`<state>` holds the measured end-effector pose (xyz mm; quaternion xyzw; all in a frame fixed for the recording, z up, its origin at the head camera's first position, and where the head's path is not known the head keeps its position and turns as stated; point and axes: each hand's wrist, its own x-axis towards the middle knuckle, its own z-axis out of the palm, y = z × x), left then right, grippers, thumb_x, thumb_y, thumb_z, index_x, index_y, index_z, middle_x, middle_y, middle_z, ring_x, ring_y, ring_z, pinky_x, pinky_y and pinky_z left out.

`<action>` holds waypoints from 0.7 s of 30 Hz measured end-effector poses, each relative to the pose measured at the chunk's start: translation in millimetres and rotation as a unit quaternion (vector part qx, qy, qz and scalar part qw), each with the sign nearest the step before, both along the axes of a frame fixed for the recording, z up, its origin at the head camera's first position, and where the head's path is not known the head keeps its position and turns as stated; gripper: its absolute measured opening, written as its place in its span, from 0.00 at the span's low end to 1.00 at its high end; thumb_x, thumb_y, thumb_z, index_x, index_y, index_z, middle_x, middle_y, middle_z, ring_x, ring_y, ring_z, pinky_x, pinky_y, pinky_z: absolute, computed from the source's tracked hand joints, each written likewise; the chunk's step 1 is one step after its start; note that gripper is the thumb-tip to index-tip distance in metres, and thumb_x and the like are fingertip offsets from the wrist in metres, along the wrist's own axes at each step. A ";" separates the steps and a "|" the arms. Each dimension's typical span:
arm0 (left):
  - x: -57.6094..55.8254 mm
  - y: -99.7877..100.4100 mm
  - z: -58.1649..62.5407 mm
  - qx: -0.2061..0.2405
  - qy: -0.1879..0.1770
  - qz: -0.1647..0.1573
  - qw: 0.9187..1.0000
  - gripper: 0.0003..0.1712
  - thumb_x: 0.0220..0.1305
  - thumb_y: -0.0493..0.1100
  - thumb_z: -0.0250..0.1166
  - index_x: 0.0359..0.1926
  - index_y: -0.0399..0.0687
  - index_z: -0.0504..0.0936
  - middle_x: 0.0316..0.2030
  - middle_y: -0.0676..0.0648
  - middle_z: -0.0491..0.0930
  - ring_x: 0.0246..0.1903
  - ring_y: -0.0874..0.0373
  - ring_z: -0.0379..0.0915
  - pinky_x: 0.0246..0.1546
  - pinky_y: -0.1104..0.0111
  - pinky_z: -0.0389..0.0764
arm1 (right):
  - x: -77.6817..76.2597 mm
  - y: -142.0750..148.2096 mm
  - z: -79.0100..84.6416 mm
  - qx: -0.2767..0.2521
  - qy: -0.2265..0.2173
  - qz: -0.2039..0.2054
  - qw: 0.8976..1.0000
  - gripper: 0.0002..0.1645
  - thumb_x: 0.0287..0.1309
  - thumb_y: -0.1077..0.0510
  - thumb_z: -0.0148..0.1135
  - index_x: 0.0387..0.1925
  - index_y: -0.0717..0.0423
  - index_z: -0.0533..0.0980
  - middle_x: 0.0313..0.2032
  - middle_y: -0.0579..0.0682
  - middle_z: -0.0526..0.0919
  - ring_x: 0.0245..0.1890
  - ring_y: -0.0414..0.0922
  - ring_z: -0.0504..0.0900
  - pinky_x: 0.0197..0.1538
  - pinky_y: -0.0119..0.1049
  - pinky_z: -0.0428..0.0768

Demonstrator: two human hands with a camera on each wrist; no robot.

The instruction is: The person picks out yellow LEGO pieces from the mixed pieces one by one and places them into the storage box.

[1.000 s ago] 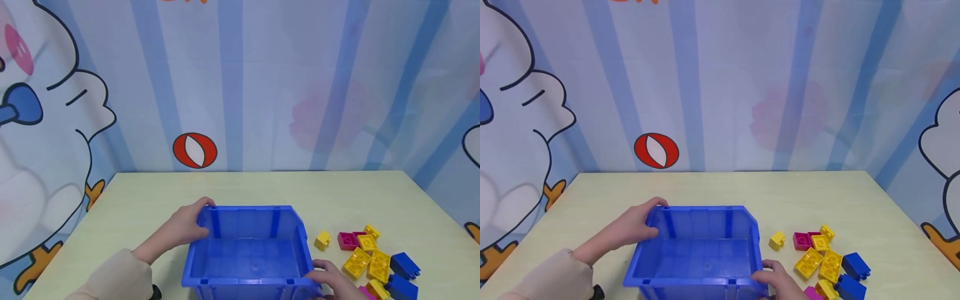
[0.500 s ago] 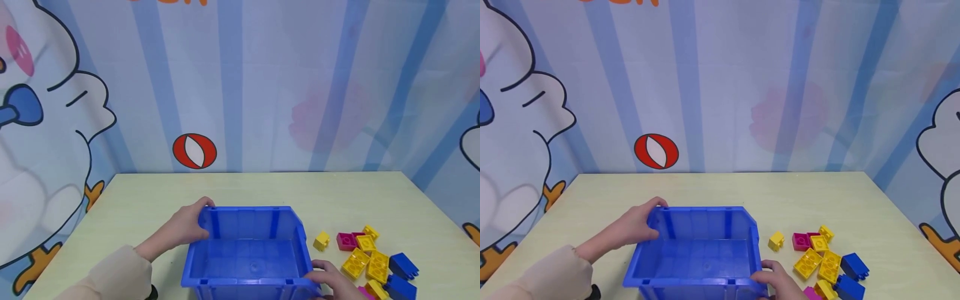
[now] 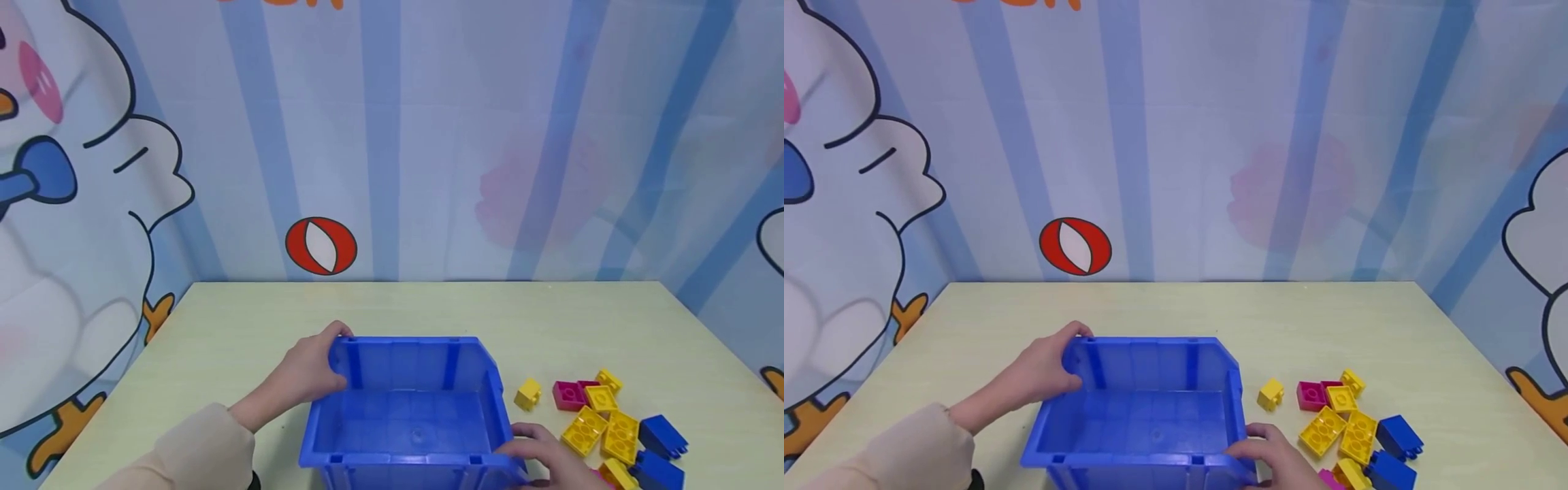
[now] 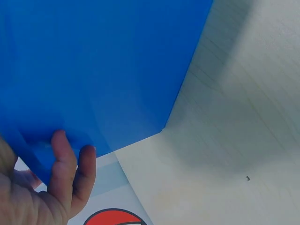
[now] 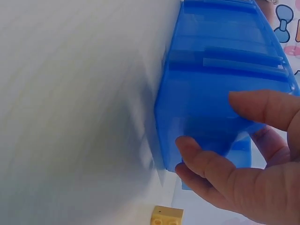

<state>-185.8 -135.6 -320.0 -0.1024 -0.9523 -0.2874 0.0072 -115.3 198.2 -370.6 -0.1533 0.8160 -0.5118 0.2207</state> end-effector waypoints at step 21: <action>0.5 1.4 -3.2 0.008 0.021 0.007 1.000 0.27 0.40 0.35 0.65 0.45 0.50 0.67 0.38 0.41 0.78 0.32 0.49 0.74 0.27 0.56 0.81 | -44.9 32.3 58.1 0.194 0.218 0.063 0.954 0.18 0.39 0.60 0.66 0.38 0.44 0.77 0.42 0.47 0.75 0.43 0.54 0.72 0.40 0.52 0.79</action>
